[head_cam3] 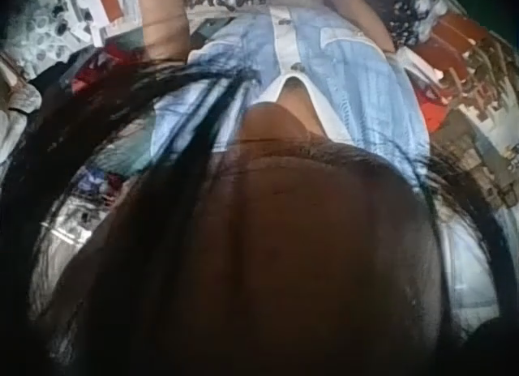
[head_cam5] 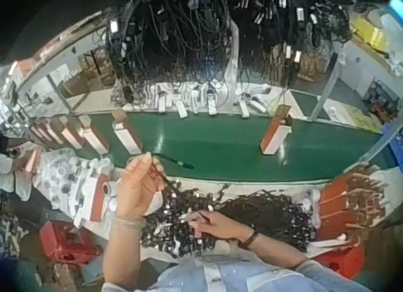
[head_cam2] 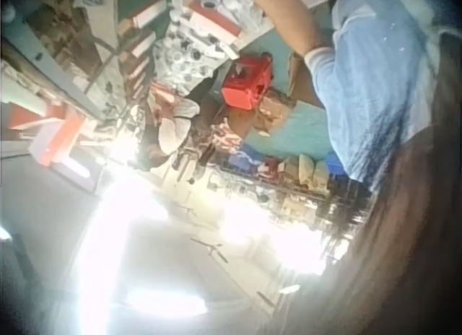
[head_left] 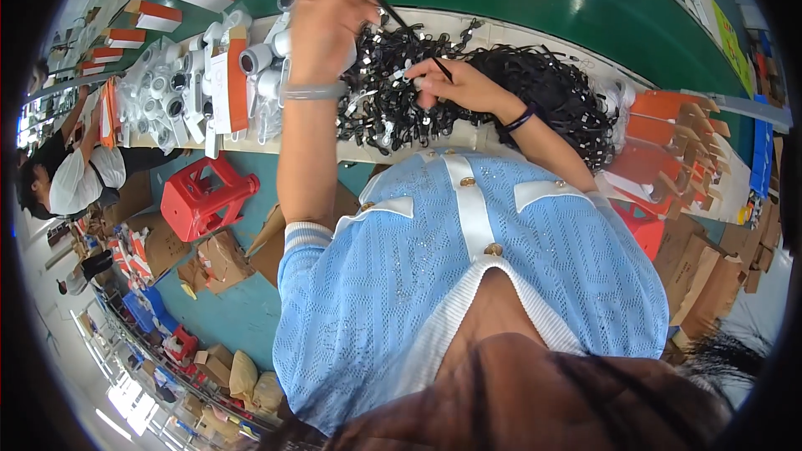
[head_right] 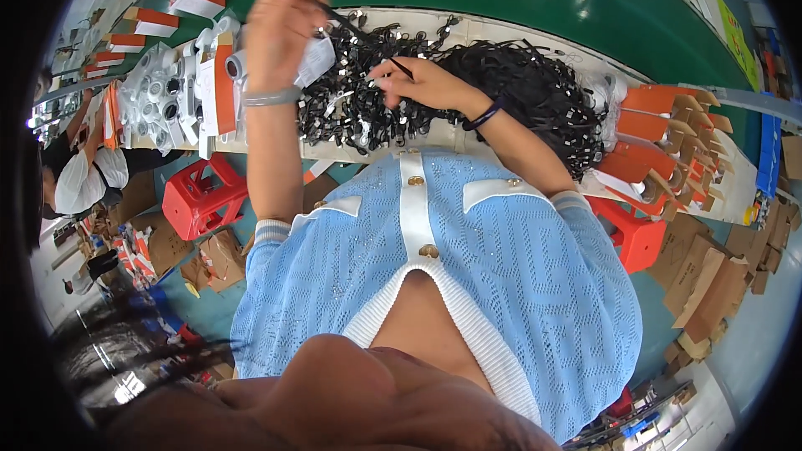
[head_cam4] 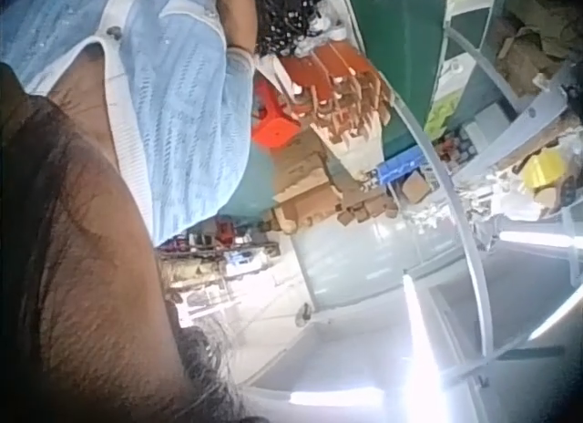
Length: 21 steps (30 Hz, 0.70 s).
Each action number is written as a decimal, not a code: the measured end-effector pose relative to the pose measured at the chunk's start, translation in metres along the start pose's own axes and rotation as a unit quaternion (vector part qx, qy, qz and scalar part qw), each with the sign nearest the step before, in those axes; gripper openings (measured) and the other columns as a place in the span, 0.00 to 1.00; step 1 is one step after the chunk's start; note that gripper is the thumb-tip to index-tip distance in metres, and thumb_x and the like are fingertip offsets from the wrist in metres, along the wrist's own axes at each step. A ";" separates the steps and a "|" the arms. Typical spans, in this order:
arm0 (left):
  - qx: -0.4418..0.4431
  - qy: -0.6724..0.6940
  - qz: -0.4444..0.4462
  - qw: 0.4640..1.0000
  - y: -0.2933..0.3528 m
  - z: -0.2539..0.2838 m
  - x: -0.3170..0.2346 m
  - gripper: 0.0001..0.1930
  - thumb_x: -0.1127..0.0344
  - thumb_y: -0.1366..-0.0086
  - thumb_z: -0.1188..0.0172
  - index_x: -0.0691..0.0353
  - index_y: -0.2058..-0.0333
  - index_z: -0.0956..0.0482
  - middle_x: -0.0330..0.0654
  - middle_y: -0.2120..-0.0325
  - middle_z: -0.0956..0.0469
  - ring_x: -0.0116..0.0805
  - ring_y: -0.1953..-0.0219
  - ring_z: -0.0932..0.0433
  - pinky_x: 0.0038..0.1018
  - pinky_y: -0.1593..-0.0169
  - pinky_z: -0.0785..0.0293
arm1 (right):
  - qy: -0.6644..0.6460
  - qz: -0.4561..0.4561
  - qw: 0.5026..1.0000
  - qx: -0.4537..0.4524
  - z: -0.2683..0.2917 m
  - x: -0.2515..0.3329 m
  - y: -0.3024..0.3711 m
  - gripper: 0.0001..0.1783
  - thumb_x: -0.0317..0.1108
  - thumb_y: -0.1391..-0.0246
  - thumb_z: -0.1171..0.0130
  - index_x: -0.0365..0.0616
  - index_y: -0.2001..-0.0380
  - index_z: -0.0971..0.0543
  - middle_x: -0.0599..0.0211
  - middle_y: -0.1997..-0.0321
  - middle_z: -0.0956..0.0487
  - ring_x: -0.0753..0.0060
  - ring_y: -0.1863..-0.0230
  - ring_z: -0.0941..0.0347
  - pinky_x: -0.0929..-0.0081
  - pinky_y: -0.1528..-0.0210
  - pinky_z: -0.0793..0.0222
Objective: The person assembles components and prepares security cameras for packaging by hand at a workbench.
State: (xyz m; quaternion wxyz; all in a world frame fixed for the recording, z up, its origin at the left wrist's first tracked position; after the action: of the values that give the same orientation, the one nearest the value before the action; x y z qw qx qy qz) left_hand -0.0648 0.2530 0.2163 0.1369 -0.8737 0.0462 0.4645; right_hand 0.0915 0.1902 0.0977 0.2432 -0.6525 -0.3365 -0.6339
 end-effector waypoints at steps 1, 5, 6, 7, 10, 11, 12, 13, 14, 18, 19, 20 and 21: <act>-0.037 -0.006 -0.068 0.997 0.001 0.015 -0.023 0.09 0.67 0.34 0.53 0.66 0.64 0.26 0.45 0.70 0.24 0.29 0.70 0.25 0.24 0.70 0.26 | -0.024 -0.029 0.999 -0.002 -0.004 0.004 0.009 0.19 0.40 0.39 0.52 0.41 0.49 0.33 0.74 0.73 0.27 0.82 0.74 0.30 0.83 0.69 0.33; -0.255 -0.543 -0.073 0.797 0.050 0.086 -0.082 0.09 0.60 0.40 0.43 0.60 0.67 0.23 0.42 0.76 0.22 0.32 0.74 0.23 0.29 0.72 0.27 | 0.082 0.086 0.975 -0.186 0.017 0.065 0.042 0.14 0.37 0.39 0.52 0.43 0.53 0.30 0.80 0.79 0.34 0.89 0.77 0.41 0.87 0.74 0.42; -0.214 -0.813 -0.030 0.540 0.061 0.084 -0.080 0.09 0.60 0.42 0.41 0.59 0.67 0.22 0.42 0.78 0.22 0.31 0.76 0.23 0.31 0.73 0.28 | 0.086 0.134 0.970 -0.183 0.015 0.095 0.049 0.13 0.36 0.40 0.52 0.44 0.53 0.30 0.82 0.80 0.35 0.90 0.76 0.43 0.87 0.75 0.45; -0.212 -0.811 -0.033 0.544 0.068 0.082 -0.072 0.09 0.60 0.42 0.41 0.59 0.67 0.22 0.42 0.78 0.22 0.31 0.76 0.23 0.31 0.73 0.28 | 0.117 0.143 0.970 -0.158 0.008 0.117 0.051 0.13 0.35 0.40 0.52 0.44 0.54 0.30 0.82 0.80 0.36 0.90 0.77 0.44 0.86 0.75 0.47; -0.065 -0.457 0.027 0.887 0.074 0.024 -0.036 0.15 0.68 0.47 0.38 0.57 0.59 0.24 0.35 0.76 0.26 0.23 0.77 0.28 0.23 0.76 0.34 | 0.198 0.177 0.961 -0.081 -0.023 0.167 0.043 0.14 0.33 0.40 0.53 0.42 0.53 0.30 0.81 0.81 0.38 0.90 0.79 0.48 0.86 0.77 0.51; -0.003 -0.278 0.121 0.953 0.079 -0.021 -0.029 0.19 0.69 0.49 0.36 0.58 0.57 0.26 0.32 0.74 0.28 0.20 0.77 0.31 0.19 0.76 0.36 | 0.222 0.201 0.953 -0.052 -0.035 0.179 0.036 0.15 0.33 0.39 0.54 0.41 0.51 0.31 0.81 0.82 0.38 0.90 0.80 0.47 0.88 0.78 0.51; 0.123 -0.156 0.121 0.973 0.087 -0.045 -0.019 0.25 0.71 0.53 0.32 0.60 0.54 0.29 0.28 0.71 0.33 0.16 0.75 0.35 0.16 0.75 0.39 | 0.223 0.262 0.939 -0.025 -0.051 0.195 0.029 0.14 0.32 0.39 0.55 0.41 0.51 0.31 0.80 0.81 0.36 0.90 0.80 0.43 0.87 0.77 0.46; 0.175 -0.173 0.097 0.964 0.088 -0.063 -0.008 0.20 0.70 0.52 0.31 0.62 0.59 0.26 0.29 0.72 0.31 0.16 0.73 0.35 0.15 0.73 0.39 | 0.226 0.218 0.949 -0.011 -0.059 0.201 0.022 0.16 0.34 0.41 0.52 0.40 0.51 0.30 0.72 0.72 0.29 0.83 0.71 0.35 0.83 0.68 0.39; 0.161 -0.224 0.084 0.958 0.086 -0.068 -0.001 0.16 0.69 0.50 0.32 0.62 0.62 0.25 0.29 0.73 0.31 0.17 0.73 0.34 0.15 0.73 0.39 | 0.225 0.175 0.958 0.009 -0.066 0.209 0.017 0.18 0.35 0.43 0.48 0.39 0.52 0.30 0.65 0.63 0.23 0.77 0.62 0.27 0.79 0.59 0.32; 0.119 -0.234 0.097 0.960 0.083 -0.061 0.000 0.07 0.68 0.44 0.37 0.63 0.69 0.23 0.29 0.79 0.28 0.16 0.77 0.34 0.14 0.75 0.41 | 0.114 0.221 0.958 -0.145 -0.033 0.260 0.041 0.15 0.31 0.41 0.51 0.37 0.52 0.31 0.80 0.85 0.33 0.91 0.87 0.42 0.91 0.83 0.43; 0.120 -0.233 0.103 0.959 0.085 -0.057 -0.001 0.07 0.68 0.44 0.37 0.63 0.69 0.23 0.29 0.79 0.28 0.16 0.77 0.34 0.14 0.75 0.41 | 0.068 0.255 0.947 -0.184 -0.014 0.261 0.052 0.15 0.30 0.41 0.52 0.37 0.52 0.31 0.80 0.87 0.34 0.90 0.90 0.44 0.91 0.86 0.44; 0.117 -0.245 0.120 0.955 0.085 -0.053 -0.001 0.05 0.69 0.43 0.39 0.64 0.69 0.23 0.32 0.79 0.28 0.16 0.80 0.33 0.13 0.79 0.41 | 0.111 0.251 0.936 -0.220 0.006 0.261 0.080 0.17 0.31 0.43 0.49 0.36 0.51 0.31 0.71 0.77 0.29 0.84 0.79 0.34 0.87 0.73 0.34; 0.071 -0.257 0.136 0.954 0.094 -0.037 -0.002 0.04 0.71 0.41 0.40 0.64 0.68 0.24 0.35 0.80 0.27 0.16 0.83 0.33 0.12 0.84 0.41 | 0.291 0.317 0.852 -0.297 0.016 0.257 0.076 0.19 0.31 0.44 0.47 0.36 0.51 0.32 0.67 0.68 0.29 0.79 0.69 0.32 0.83 0.64 0.34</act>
State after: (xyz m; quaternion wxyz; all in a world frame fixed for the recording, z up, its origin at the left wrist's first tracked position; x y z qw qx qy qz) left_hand -0.0565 0.1521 0.2193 0.1418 -0.6980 0.1606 0.6833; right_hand 0.1510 0.1857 0.3596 0.3126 -0.5504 0.1797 -0.7530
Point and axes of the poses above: each hand's wrist, its own y-axis away from the middle knuckle, its own z-axis out of the back of the hand, x = y × z, the point moved 6 cm from there along -y, towards the middle knuckle
